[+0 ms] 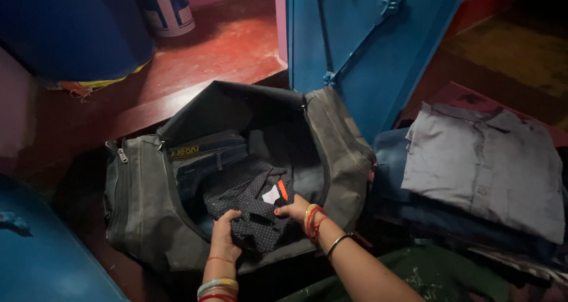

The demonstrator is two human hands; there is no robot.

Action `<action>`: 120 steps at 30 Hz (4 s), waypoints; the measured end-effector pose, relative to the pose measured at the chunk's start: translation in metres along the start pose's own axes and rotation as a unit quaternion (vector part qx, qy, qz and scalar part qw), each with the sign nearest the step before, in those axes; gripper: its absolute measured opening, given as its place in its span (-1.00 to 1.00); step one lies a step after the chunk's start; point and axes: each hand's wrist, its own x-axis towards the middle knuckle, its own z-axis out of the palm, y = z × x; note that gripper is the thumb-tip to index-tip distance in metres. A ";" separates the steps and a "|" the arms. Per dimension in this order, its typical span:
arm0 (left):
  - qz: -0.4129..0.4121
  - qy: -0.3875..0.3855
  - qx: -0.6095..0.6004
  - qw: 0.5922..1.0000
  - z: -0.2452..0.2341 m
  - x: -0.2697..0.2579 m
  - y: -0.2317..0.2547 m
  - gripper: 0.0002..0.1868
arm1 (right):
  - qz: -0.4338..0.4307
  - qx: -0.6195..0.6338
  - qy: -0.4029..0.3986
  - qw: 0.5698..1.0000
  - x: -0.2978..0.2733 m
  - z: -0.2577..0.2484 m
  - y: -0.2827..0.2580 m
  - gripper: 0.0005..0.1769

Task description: The person unpacks a duffel bag, removing folded shirts, pants, and jeans one by one. They place each item onto a growing stack on the floor beside the bag.

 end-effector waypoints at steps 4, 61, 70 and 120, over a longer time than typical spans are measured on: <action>0.000 -0.002 0.006 1.000 -0.001 0.000 0.000 -0.49 | -0.057 0.002 -0.025 0.998 0.025 -0.009 0.028 -0.34; 0.098 -0.071 0.057 0.991 0.062 -0.072 0.075 -0.27 | -0.145 -0.080 0.065 0.984 0.002 0.008 -0.104 -0.15; 0.055 -0.050 0.078 0.994 0.078 -0.100 0.079 -0.38 | -0.169 -0.041 0.024 0.984 -0.028 -0.009 -0.127 -0.12; 0.022 -0.360 0.275 0.891 0.365 -0.204 -0.065 -0.03 | -0.304 -0.131 0.328 0.885 -0.280 -0.315 -0.176 -0.40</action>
